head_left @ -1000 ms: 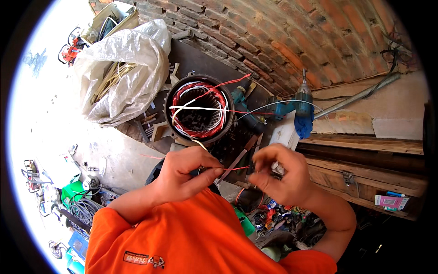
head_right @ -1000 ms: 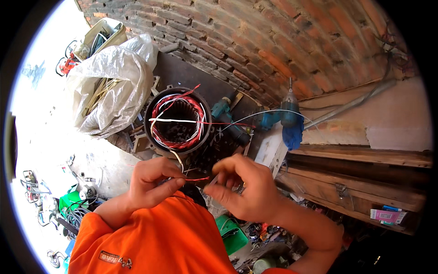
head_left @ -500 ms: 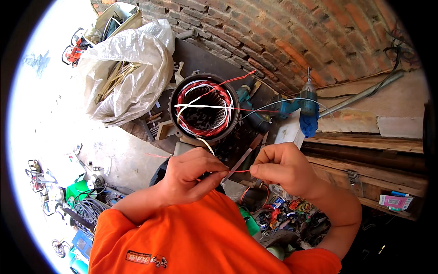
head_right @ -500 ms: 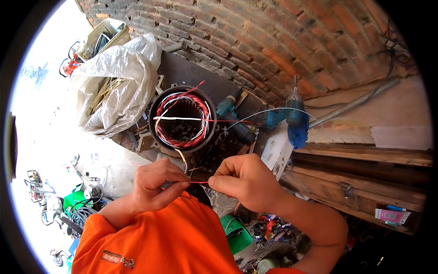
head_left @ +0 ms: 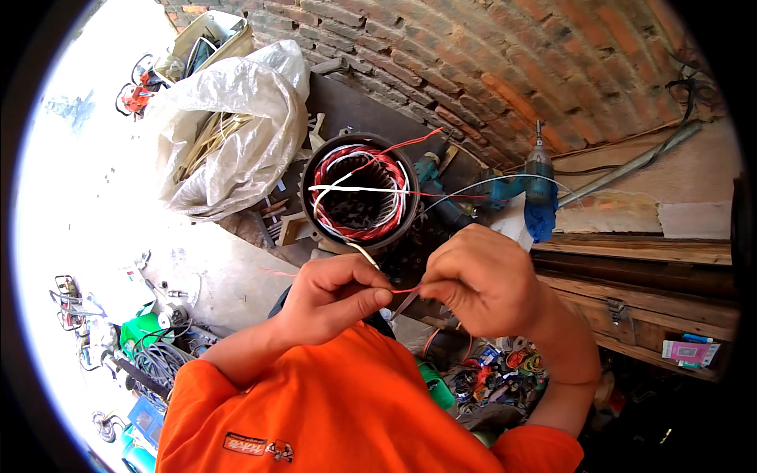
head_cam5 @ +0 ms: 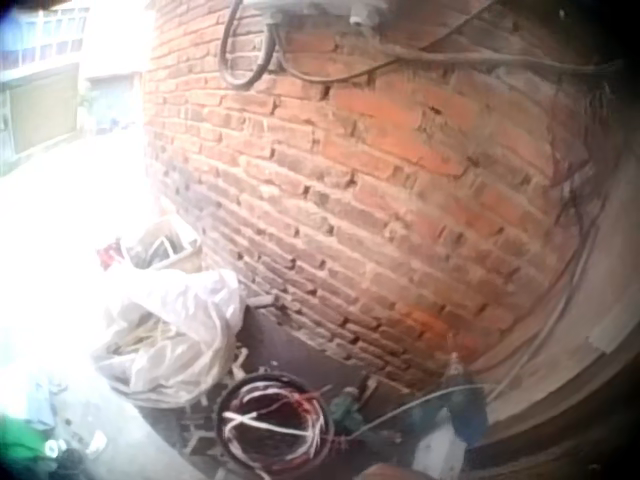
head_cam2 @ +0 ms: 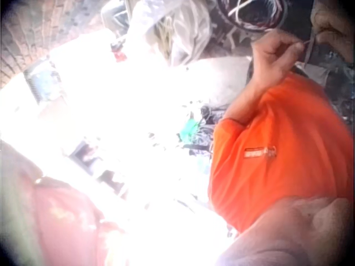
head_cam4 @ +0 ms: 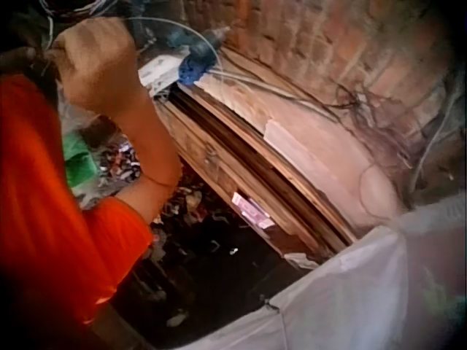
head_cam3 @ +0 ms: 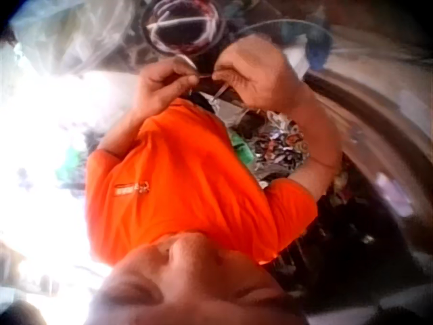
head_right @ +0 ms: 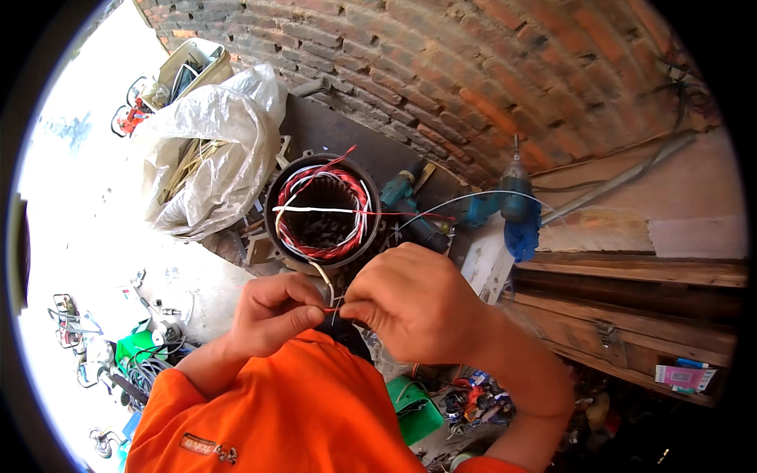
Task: The person works on a motor stator, stripping and twisting red and white wires by hand. They then use a hammer to tap a metal component into place on the stator assembly. The person continues to adjust the wires and the metal part, occasionally using the hammer to secure the assembly.
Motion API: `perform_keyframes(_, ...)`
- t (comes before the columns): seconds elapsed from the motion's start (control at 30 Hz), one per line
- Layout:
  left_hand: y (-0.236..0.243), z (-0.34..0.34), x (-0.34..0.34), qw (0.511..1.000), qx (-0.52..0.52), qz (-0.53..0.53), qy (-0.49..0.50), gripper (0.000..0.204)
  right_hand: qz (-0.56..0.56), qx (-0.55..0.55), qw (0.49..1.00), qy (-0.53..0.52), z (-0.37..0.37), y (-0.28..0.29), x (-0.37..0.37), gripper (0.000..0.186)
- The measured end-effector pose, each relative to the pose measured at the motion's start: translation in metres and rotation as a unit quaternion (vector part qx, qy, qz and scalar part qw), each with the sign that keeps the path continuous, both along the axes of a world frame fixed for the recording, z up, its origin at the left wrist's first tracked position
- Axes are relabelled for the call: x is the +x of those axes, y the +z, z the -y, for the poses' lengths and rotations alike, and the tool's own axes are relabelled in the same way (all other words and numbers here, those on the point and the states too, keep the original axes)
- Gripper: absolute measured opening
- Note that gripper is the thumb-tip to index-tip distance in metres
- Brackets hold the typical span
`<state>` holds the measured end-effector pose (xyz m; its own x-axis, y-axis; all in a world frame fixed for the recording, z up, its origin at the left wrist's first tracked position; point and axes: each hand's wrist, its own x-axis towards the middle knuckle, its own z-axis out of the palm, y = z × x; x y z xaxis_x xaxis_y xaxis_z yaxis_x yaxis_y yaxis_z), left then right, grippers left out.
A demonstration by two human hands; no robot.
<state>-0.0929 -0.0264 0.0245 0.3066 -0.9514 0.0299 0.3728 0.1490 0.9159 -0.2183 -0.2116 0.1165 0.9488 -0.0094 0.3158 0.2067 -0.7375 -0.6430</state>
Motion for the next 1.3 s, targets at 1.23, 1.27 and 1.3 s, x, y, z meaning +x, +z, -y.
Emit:
perform_keyframes(1.23, -0.041, -0.055, 0.055, 0.939, 0.167, 0.299, -0.039, 0.010, -0.002, -0.048, 0.997, -0.062, -0.064, -0.082, 0.013, 0.010)
perform_keyframes(1.27, -0.041, -0.057, 0.058, 0.955, 0.188, 0.222, -0.053, 0.009, 0.006, -0.015, 0.997, -0.076, -0.066, -0.086, 0.013, 0.016)
perform_keyframes(1.3, -0.040, -0.057, 0.061, 0.965, 0.208, 0.144, -0.066, 0.008, -0.005, -0.015, 0.997, -0.072, -0.064, -0.087, 0.014, 0.015)
